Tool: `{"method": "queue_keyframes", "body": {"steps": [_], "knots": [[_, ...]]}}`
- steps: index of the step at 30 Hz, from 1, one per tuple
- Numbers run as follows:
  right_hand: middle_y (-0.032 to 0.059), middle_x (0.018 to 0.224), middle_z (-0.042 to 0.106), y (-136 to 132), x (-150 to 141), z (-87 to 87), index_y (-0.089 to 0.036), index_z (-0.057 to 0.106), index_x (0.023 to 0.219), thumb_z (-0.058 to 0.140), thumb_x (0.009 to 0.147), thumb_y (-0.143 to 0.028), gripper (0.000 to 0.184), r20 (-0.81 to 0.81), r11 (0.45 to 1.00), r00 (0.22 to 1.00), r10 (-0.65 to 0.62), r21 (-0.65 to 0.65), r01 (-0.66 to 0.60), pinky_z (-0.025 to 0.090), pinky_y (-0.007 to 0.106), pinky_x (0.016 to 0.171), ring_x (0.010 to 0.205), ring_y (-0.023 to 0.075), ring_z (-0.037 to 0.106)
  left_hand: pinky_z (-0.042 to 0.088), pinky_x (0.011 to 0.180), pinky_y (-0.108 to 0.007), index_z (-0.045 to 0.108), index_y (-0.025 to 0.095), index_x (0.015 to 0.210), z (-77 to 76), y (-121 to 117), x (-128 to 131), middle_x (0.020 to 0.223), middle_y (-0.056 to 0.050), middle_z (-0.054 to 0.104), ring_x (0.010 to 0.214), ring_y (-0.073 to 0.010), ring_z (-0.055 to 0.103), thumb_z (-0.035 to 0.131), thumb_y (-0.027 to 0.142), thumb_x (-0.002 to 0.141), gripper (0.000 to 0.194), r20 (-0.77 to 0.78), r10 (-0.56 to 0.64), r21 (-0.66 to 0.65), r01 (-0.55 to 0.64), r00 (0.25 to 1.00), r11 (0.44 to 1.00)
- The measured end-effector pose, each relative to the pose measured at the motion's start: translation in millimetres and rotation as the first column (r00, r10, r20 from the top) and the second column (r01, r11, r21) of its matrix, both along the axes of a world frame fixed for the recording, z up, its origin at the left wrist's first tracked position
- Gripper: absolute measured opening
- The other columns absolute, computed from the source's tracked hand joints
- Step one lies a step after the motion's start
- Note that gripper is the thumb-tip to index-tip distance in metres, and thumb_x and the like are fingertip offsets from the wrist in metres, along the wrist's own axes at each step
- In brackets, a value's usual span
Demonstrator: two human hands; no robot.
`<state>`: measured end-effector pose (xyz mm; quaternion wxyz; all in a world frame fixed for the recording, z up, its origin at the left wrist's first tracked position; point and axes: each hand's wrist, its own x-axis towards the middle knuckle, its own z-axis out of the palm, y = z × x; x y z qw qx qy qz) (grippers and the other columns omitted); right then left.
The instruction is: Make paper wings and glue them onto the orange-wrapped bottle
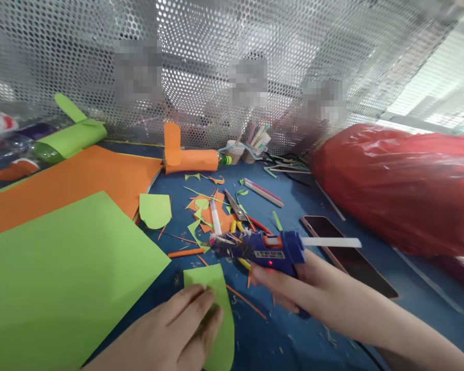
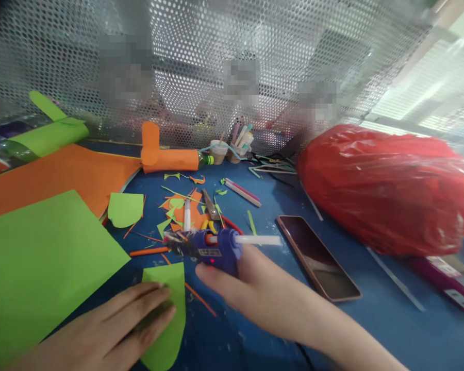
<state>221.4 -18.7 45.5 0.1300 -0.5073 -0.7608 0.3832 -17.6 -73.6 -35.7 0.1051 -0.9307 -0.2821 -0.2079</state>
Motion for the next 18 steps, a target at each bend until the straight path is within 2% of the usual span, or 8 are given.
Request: {"method": "queue_keyframes", "body": {"steps": [3, 6, 9, 12, 18], "knots": [[-0.0012, 0.088, 0.074, -7, -3, 3.4, -0.025, 0.068, 0.107, 0.056, 0.091, -0.047, 0.029, -0.008, 0.998, 0.999, 0.032, -0.049, -0.033, 0.055, 0.03, 0.084, 0.093, 0.0226, 0.068, 0.054, 0.089, -0.026, 0.056, 0.012, 0.126, -10.5, -3, 5, 0.121, -0.007, 0.069, 0.11, -0.0235, 0.064, 0.035, 0.013, 0.096, 0.037, -0.063, 0.035, -0.023, -0.037, 0.997, 0.999], [-0.0031, 0.109, 0.073, -13, -5, 1.3, -0.03, 0.065, 0.119, 0.058, 0.092, -0.039, 0.03, 0.011, 0.996, 0.997, 0.074, -0.057, -0.074, 0.054, 0.027, 0.088, 0.101, 0.021, 0.067, 0.052, 0.091, -0.025, 0.049, 0.011, 0.135, -15.4, -6, 7, 0.13, -0.009, 0.064, 0.118, -0.0242, 0.059, 0.037, 0.014, 0.096, 0.041, -0.065, 0.053, -0.065, -0.057, 0.997, 0.996], [-0.0042, 0.117, 0.071, -17, -7, 0.6, -0.031, 0.062, 0.126, 0.061, 0.092, -0.034, 0.034, 0.044, 0.992, 0.992, 0.121, -0.046, -0.119, 0.05, 0.025, 0.095, 0.105, 0.02, 0.066, 0.05, 0.093, -0.024, 0.043, 0.014, 0.141, -15.6, -9, 6, 0.133, -0.009, 0.062, 0.123, -0.0225, 0.055, 0.039, 0.016, 0.097, 0.044, -0.02, 0.05, -0.108, -0.051, 0.999, 0.993], [-0.0039, 0.122, 0.069, -19, -12, 3.0, -0.031, 0.06, 0.129, 0.057, 0.094, -0.037, 0.036, 0.055, 0.989, 0.988, 0.147, -0.009, -0.147, 0.048, 0.024, 0.098, 0.107, 0.0195, 0.065, 0.052, 0.089, -0.023, 0.045, 0.014, 0.139, -14.6, -11, 5, 0.132, -0.01, 0.063, 0.122, -0.0221, 0.056, 0.04, 0.018, 0.097, 0.043, -0.003, 0.044, -0.132, -0.044, 0.999, 0.99], [-0.0067, 0.126, 0.066, -19, -17, 1.0, -0.034, 0.057, 0.132, 0.056, 0.095, -0.035, 0.037, 0.028, 0.985, 0.984, 0.175, -0.002, -0.175, 0.048, 0.021, 0.097, 0.109, 0.0172, 0.064, 0.055, 0.084, -0.025, 0.044, 0.009, 0.138, -18.7, -10, 10, 0.131, -0.015, 0.063, 0.118, -0.0256, 0.06, 0.037, 0.012, 0.097, 0.042, -0.115, 0.035, -0.071, -0.044, 0.993, 0.996]]}}
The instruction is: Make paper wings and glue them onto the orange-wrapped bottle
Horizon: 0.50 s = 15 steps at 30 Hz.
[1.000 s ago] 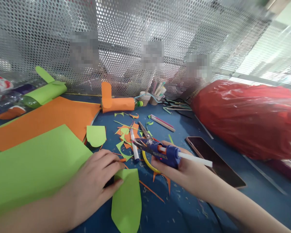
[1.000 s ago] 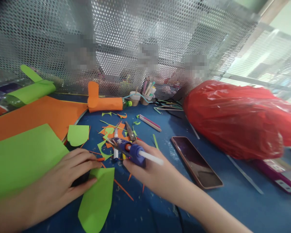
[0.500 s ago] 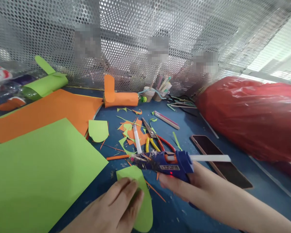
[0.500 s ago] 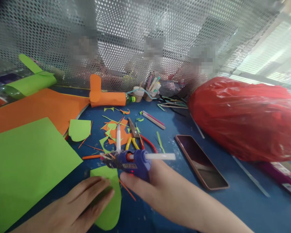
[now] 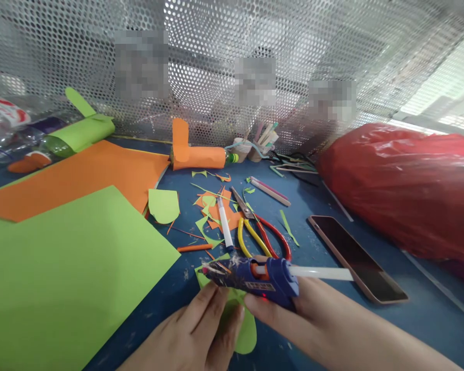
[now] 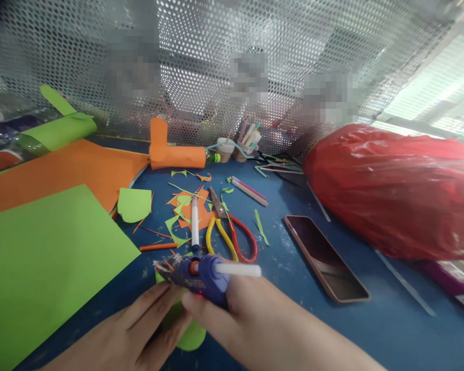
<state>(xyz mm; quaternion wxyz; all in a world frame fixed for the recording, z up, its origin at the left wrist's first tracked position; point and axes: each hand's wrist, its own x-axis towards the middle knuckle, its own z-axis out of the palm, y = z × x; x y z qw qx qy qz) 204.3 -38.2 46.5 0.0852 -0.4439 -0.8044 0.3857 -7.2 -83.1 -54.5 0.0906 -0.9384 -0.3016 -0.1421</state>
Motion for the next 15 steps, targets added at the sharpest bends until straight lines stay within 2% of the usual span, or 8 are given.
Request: {"method": "queue_keyframes", "body": {"steps": [6, 11, 15], "knots": [[-0.0074, 0.125, 0.067, -0.1, 2.6, -4.6, -0.034, 0.058, 0.131, 0.06, 0.093, -0.031, 0.038, 0.015, 1.0, 1.0, 0.003, 0.011, -0.003, 0.047, 0.021, 0.097, 0.11, 0.0168, 0.064, 0.056, 0.084, -0.027, 0.045, 0.007, 0.137, -5.5, -0.8, 5.8, 0.128, -0.016, 0.064, 0.116, -0.0265, 0.061, 0.035, 0.01, 0.096, 0.042, 0.017, 0.019, 0.034, -0.019, 1.0, 0.999], [-0.004, 0.12, 0.07, 2.4, -0.2, -0.7, -0.03, 0.062, 0.127, 0.057, 0.094, -0.032, 0.033, -0.002, 1.0, 1.0, -0.012, -0.028, 0.012, 0.05, 0.027, 0.096, 0.106, 0.0198, 0.066, 0.056, 0.084, -0.029, 0.047, 0.008, 0.135, -4.8, -1.4, 5.6, 0.127, -0.015, 0.065, 0.116, -0.028, 0.061, 0.038, 0.01, 0.096, 0.04, -0.007, 0.014, 0.067, -0.014, 1.0, 0.998], [-0.0056, 0.122, 0.069, 3.0, -4.2, 1.6, -0.032, 0.061, 0.127, 0.054, 0.096, -0.035, 0.032, -0.021, 0.999, 1.0, 0.009, -0.039, -0.01, 0.051, 0.023, 0.093, 0.104, 0.0172, 0.066, 0.053, 0.088, -0.028, 0.042, 0.008, 0.139, -4.8, -3.5, 4.1, 0.132, -0.015, 0.061, 0.12, -0.0267, 0.058, 0.039, 0.011, 0.096, 0.043, -0.024, 0.026, 0.052, -0.024, 0.999, 0.998]]}}
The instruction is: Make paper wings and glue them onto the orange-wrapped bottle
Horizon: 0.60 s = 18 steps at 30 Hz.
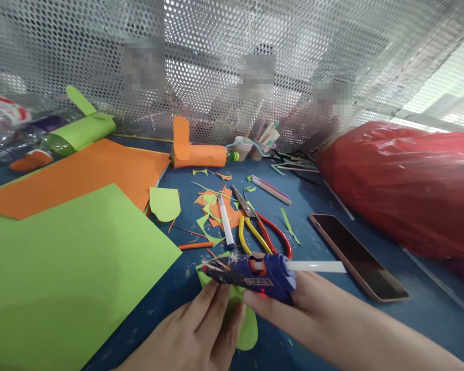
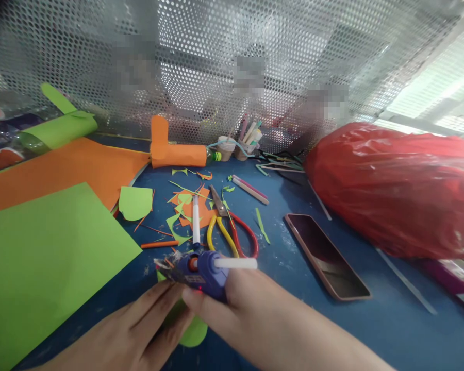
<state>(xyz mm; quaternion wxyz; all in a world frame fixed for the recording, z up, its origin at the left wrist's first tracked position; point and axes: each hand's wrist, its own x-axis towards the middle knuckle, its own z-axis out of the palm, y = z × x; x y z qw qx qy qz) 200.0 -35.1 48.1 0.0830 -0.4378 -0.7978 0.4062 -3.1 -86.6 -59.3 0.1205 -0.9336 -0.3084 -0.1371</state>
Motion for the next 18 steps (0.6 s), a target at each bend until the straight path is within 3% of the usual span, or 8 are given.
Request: {"method": "queue_keyframes", "body": {"steps": [4, 11, 15, 18], "knots": [[-0.0075, 0.124, 0.068, 0, 2, 0.1, -0.034, 0.06, 0.128, 0.058, 0.094, -0.032, 0.034, 0.017, 1.0, 1.0, 0.007, 0.004, -0.007, 0.049, 0.021, 0.095, 0.105, 0.0162, 0.065, 0.05, 0.09, -0.027, 0.043, 0.008, 0.138, 1.9, 0, 0, 0.13, -0.015, 0.063, 0.119, -0.0253, 0.058, 0.04, 0.011, 0.095, 0.043, -0.005, -0.005, -0.005, 0.005, 1.0, 1.0], [-0.0041, 0.126, 0.067, 1, 8, -3.6, -0.031, 0.059, 0.132, 0.062, 0.092, -0.027, 0.04, 0.004, 0.999, 1.0, -0.028, -0.034, 0.028, 0.049, 0.027, 0.097, 0.109, 0.0214, 0.064, 0.053, 0.085, -0.03, 0.052, 0.01, 0.127, 14.5, 1, -2, 0.124, -0.018, 0.067, 0.113, -0.0275, 0.064, 0.036, 0.015, 0.097, 0.035, 0.027, -0.046, -0.021, 0.047, 0.999, 0.999], [-0.0073, 0.123, 0.068, 2, 3, -4.4, -0.034, 0.06, 0.129, 0.061, 0.092, -0.027, 0.037, -0.045, 0.998, 0.999, -0.02, -0.057, 0.017, 0.049, 0.024, 0.096, 0.108, 0.0185, 0.064, 0.051, 0.089, -0.032, 0.056, 0.012, 0.124, 20.4, 1, -4, 0.123, -0.017, 0.067, 0.115, -0.0281, 0.062, 0.037, 0.016, 0.096, 0.034, 0.09, -0.065, -0.067, 0.071, 0.994, 0.995], [-0.0088, 0.121, 0.068, 2, 3, -3.1, -0.036, 0.061, 0.128, 0.062, 0.092, -0.027, 0.037, -0.042, 0.998, 0.999, -0.022, -0.065, 0.019, 0.048, 0.022, 0.096, 0.109, 0.0178, 0.063, 0.051, 0.088, -0.032, 0.057, 0.012, 0.12, 21.9, 2, -4, 0.119, -0.018, 0.069, 0.112, -0.0282, 0.064, 0.039, 0.015, 0.095, 0.031, 0.084, -0.054, -0.031, 0.057, 0.995, 0.998]]}}
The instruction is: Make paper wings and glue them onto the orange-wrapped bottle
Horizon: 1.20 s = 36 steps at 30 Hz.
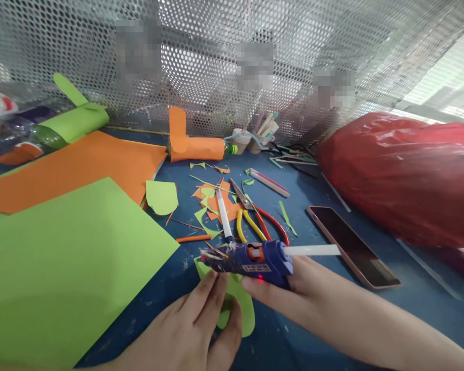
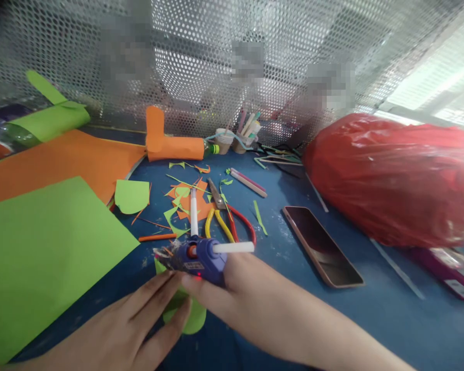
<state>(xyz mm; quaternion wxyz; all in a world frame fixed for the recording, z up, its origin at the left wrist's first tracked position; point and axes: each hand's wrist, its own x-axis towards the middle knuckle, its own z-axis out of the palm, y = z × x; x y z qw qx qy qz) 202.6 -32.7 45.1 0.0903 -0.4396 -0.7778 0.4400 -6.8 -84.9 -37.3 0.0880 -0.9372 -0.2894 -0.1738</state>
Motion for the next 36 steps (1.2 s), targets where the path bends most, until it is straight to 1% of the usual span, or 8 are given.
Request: {"method": "queue_keyframes", "body": {"steps": [3, 9, 13, 15, 19, 25, 32, 36], "knots": [[-0.0086, 0.121, 0.068, -0.2, 3.1, 1.8, -0.036, 0.061, 0.128, 0.062, 0.092, -0.026, 0.037, 0.023, 1.0, 1.0, -0.005, 0.017, 0.005, 0.048, 0.023, 0.097, 0.11, 0.0181, 0.063, 0.054, 0.083, -0.031, 0.057, 0.012, 0.117, -0.1, 0.5, 0.7, 0.117, -0.02, 0.07, 0.109, -0.0293, 0.066, 0.039, 0.014, 0.094, 0.029, -0.036, -0.005, 0.042, 0.006, 0.999, 0.999], [-0.0016, 0.126, 0.067, -0.5, 4.9, 1.7, -0.029, 0.062, 0.127, 0.061, 0.091, -0.031, 0.036, 0.056, 0.998, 0.998, -0.039, 0.056, 0.036, 0.048, 0.03, 0.099, 0.116, 0.0242, 0.06, 0.055, 0.08, -0.03, 0.056, 0.013, 0.12, -1.5, 0.0, 1.2, 0.121, -0.02, 0.068, 0.114, -0.0299, 0.063, 0.042, 0.013, 0.093, 0.03, -0.032, 0.0, 0.01, 0.0, 0.999, 1.0], [-0.0049, 0.118, 0.069, -1.4, 0.1, 1.0, -0.031, 0.065, 0.121, 0.059, 0.093, -0.032, 0.029, 0.038, 0.999, 0.999, -0.03, 0.02, 0.029, 0.051, 0.027, 0.096, 0.113, 0.0226, 0.061, 0.055, 0.079, -0.032, 0.056, 0.011, 0.119, -0.9, -0.3, 2.0, 0.118, -0.022, 0.069, 0.11, -0.0314, 0.066, 0.04, 0.011, 0.092, 0.031, -0.054, -0.003, 0.047, 0.005, 0.999, 0.999], [-0.0053, 0.12, 0.068, -1.5, -1.6, 0.8, -0.032, 0.063, 0.123, 0.058, 0.094, -0.031, 0.03, 0.023, 1.0, 1.0, -0.019, 0.007, 0.019, 0.05, 0.027, 0.095, 0.112, 0.0214, 0.061, 0.055, 0.078, -0.032, 0.056, 0.011, 0.118, -1.0, 0.1, 2.7, 0.117, -0.022, 0.069, 0.108, -0.0311, 0.067, 0.039, 0.011, 0.093, 0.031, -0.068, -0.004, 0.06, 0.008, 0.998, 0.998], [-0.0034, 0.128, 0.065, -0.7, -0.9, 0.4, -0.031, 0.058, 0.131, 0.057, 0.094, -0.03, 0.037, 0.001, 1.0, 1.0, 0.006, 0.002, -0.006, 0.047, 0.029, 0.1, 0.111, 0.0204, 0.061, 0.054, 0.081, -0.032, 0.055, 0.01, 0.119, -2.7, 1.0, 3.7, 0.117, -0.021, 0.069, 0.107, -0.0289, 0.066, 0.041, 0.011, 0.094, 0.029, -0.055, 0.003, 0.042, -0.001, 0.998, 0.999], [-0.0049, 0.126, 0.067, 0.3, 2.6, 3.1, -0.033, 0.061, 0.128, 0.063, 0.09, -0.029, 0.039, 0.05, 0.999, 0.998, -0.025, 0.042, 0.023, 0.049, 0.027, 0.097, 0.11, 0.0214, 0.063, 0.054, 0.082, -0.033, 0.055, 0.011, 0.12, -3.6, 0.2, 1.2, 0.12, -0.022, 0.068, 0.113, -0.0315, 0.063, 0.044, 0.013, 0.093, 0.029, -0.058, -0.006, 0.026, 0.008, 0.998, 1.0], [-0.0037, 0.121, 0.07, 1.4, 4.6, 7.3, -0.031, 0.067, 0.12, 0.062, 0.09, -0.035, 0.03, 0.096, 0.997, 0.994, -0.043, 0.064, 0.037, 0.054, 0.03, 0.091, 0.111, 0.0253, 0.063, 0.055, 0.082, -0.03, 0.057, 0.011, 0.118, -1.9, 0.7, 3.0, 0.123, -0.021, 0.067, 0.115, -0.0304, 0.063, 0.044, 0.009, 0.091, 0.03, -0.057, -0.01, 0.002, 0.01, 0.998, 1.0], [-0.0041, 0.119, 0.07, 2.7, 7.2, 9.0, -0.033, 0.066, 0.121, 0.064, 0.088, -0.035, 0.032, 0.114, 0.994, 0.992, -0.049, 0.099, 0.038, 0.053, 0.029, 0.092, 0.11, 0.0245, 0.064, 0.057, 0.081, -0.03, 0.057, 0.012, 0.117, -1.0, 2.4, 3.5, 0.123, -0.019, 0.067, 0.114, -0.03, 0.064, 0.042, 0.011, 0.092, 0.03, -0.082, -0.011, 0.008, 0.012, 0.997, 1.0]]}}
